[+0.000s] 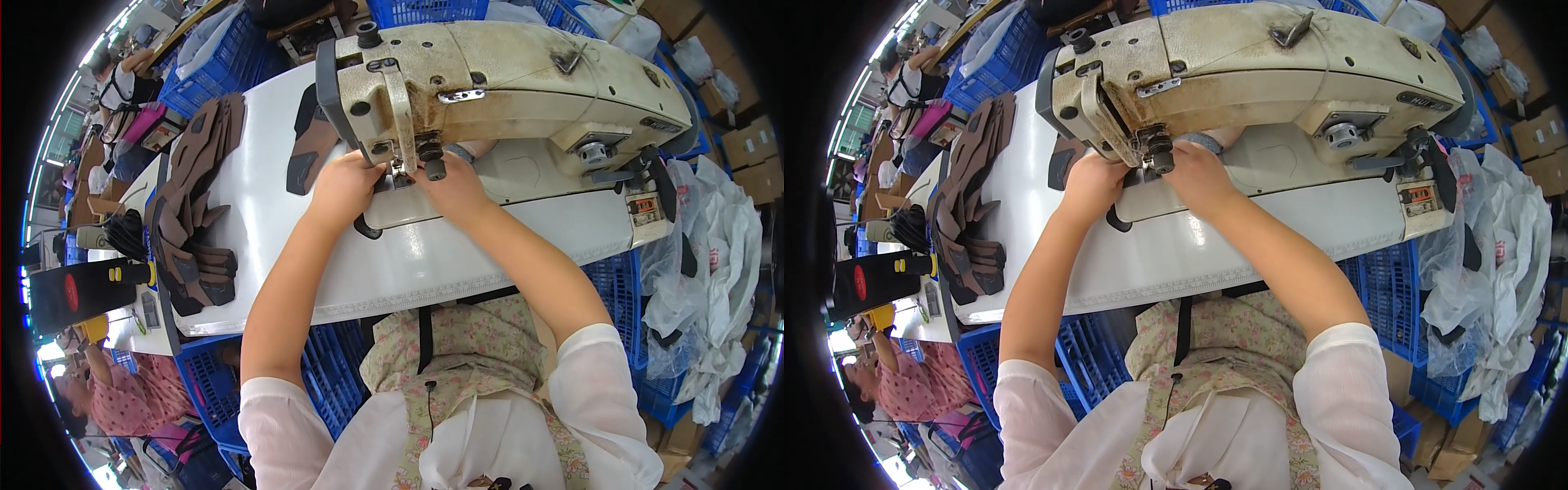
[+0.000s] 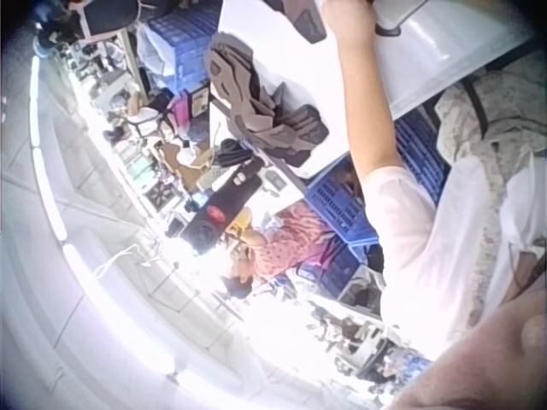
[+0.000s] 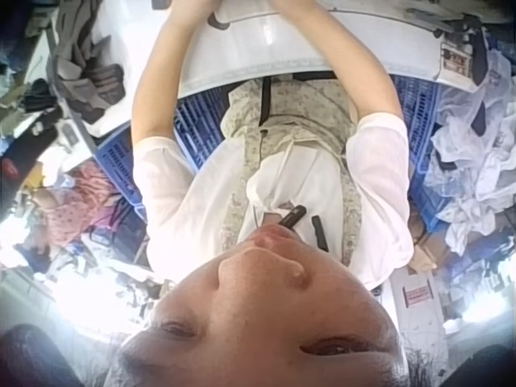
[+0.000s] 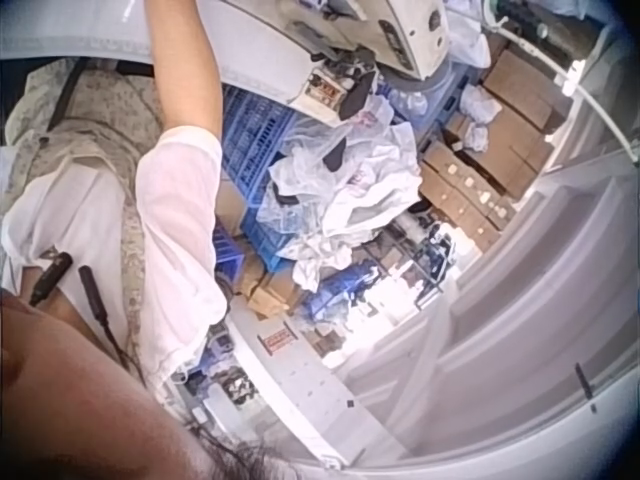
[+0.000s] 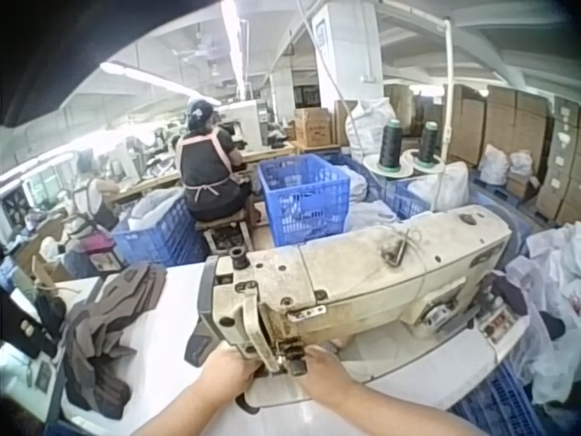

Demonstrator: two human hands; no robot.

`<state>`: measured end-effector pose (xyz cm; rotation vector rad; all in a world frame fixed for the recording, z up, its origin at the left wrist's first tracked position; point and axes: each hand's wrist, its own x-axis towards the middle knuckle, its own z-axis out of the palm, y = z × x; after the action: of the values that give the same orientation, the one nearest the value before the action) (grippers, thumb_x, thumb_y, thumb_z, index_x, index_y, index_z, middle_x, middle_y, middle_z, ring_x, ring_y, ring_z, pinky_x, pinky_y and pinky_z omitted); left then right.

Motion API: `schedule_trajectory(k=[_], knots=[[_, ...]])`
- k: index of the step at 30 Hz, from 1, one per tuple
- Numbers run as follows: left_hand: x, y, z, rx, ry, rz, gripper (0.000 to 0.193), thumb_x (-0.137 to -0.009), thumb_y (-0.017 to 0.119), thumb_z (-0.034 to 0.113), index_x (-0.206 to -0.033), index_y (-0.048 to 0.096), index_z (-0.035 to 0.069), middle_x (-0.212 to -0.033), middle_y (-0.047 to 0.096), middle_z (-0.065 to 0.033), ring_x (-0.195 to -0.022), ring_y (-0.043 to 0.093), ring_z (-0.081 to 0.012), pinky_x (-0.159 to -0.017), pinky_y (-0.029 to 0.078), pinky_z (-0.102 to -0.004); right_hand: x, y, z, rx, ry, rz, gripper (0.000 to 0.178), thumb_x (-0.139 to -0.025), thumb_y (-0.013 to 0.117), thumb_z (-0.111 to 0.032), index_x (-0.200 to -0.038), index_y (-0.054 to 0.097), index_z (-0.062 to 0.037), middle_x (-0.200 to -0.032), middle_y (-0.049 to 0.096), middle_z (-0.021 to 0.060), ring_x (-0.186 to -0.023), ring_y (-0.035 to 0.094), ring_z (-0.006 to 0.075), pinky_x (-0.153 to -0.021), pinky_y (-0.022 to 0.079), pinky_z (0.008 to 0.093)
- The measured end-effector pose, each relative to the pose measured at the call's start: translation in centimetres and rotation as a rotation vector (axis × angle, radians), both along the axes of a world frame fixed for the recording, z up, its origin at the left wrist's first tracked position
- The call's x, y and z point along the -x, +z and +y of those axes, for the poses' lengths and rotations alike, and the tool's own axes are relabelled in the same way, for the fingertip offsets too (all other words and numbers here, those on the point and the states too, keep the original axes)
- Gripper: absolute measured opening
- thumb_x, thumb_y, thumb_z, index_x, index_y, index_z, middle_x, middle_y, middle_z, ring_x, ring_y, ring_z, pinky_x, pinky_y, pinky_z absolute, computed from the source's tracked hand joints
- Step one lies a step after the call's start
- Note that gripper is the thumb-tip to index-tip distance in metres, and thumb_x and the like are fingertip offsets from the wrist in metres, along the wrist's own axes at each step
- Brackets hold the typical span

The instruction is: Stitch together various components of shoe uppers using an industrial sewing machine.

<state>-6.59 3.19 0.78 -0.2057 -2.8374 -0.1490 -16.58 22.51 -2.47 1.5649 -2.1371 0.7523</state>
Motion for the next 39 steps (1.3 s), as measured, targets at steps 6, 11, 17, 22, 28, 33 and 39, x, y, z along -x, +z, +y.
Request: schedule_trajectory(k=[6,11,17,22,28,33,39], knots=[[0.1,-0.2,-0.2,-0.03,-0.011,0.002,0.019,-0.083,0.062,0.008,-0.099,0.074,0.01,-0.096,0.067,-0.0048,-0.094,0.065,-0.025,-0.074,0.054,-0.0377,0.1,-0.1,-0.2,0.037,0.009,-0.022,0.015,-0.071,0.061,-0.01,-0.085,0.065,-0.0083,-0.087,0.061,0.0065,-0.091,0.06,0.0262,-0.078,0.054,0.0372],[0.3,-0.2,-0.1,-0.036,-0.027,0.016,0.017,-0.085,0.062,0.008,-0.096,0.074,0.01,-0.097,0.068,-0.0048,-0.094,0.065,-0.0247,-0.074,0.054,-0.0375,0.1,-0.2,-0.2,0.025,-0.011,0.001,0.015,-0.07,0.061,-0.009,-0.084,0.065,-0.0086,-0.086,0.061,0.0061,-0.091,0.06,0.026,-0.078,0.054,0.0374],[0.0,-0.3,-0.2,-0.039,-0.018,0.008,0.018,-0.084,0.062,0.008,-0.097,0.074,0.01,-0.099,0.068,-0.004,-0.095,0.065,-0.024,-0.075,0.054,-0.0371,0.1,-0.2,-0.1,-0.02,-0.015,-0.044,0.012,-0.077,0.064,-0.012,-0.089,0.067,-0.0097,-0.091,0.063,0.0071,-0.09,0.062,0.0277,-0.076,0.053,0.0389],[-0.1,-0.3,-0.2,-0.036,-0.007,0.016,0.023,-0.081,0.062,0.006,-0.1,0.074,0.012,-0.101,0.067,-0.0034,-0.096,0.065,-0.0234,-0.076,0.055,-0.037,0.1,-0.2,-0.2,-0.061,-0.015,-0.062,0.011,-0.086,0.067,-0.015,-0.096,0.07,-0.0111,-0.097,0.066,0.0075,-0.09,0.064,0.0296,-0.075,0.053,0.0402],[0.2,0.0,-0.1,-0.036,-0.029,0.015,0.023,-0.081,0.062,0.005,-0.101,0.074,0.01,-0.101,0.068,-0.0045,-0.098,0.064,-0.0251,-0.077,0.054,-0.0379,0.8,-1.0,0.0,-0.004,0.031,0.014,0.01,-0.085,0.066,-0.013,-0.094,0.07,-0.0094,-0.096,0.066,0.0066,-0.091,0.064,0.0288,-0.075,0.053,0.0404],[0.2,0.0,-0.1,-0.039,-0.037,0.008,0.025,-0.079,0.062,0.003,-0.101,0.073,0.008,-0.098,0.069,-0.0054,-0.098,0.064,-0.0257,-0.078,0.054,-0.0385,-0.3,0.5,1.0,-0.104,-0.067,-0.08,0.018,-0.073,0.062,-0.009,-0.089,0.071,-0.007,-0.09,0.065,0.0068,-0.096,0.061,0.0258,-0.081,0.053,0.0375],[-0.1,0.2,-0.3,-0.068,-0.069,0.037,0.036,-0.073,0.062,-0.003,-0.105,0.073,0.008,-0.098,0.071,-0.0094,-0.093,0.065,-0.0311,-0.078,0.052,-0.0401,-1.7,8.0,10.5,0.289,0.033,0.009,0.026,-0.069,0.068,-0.002,-0.095,0.07,-0.0046,-0.097,0.068,0.0071,-0.093,0.063,0.0271,-0.08,0.053,0.0386]])
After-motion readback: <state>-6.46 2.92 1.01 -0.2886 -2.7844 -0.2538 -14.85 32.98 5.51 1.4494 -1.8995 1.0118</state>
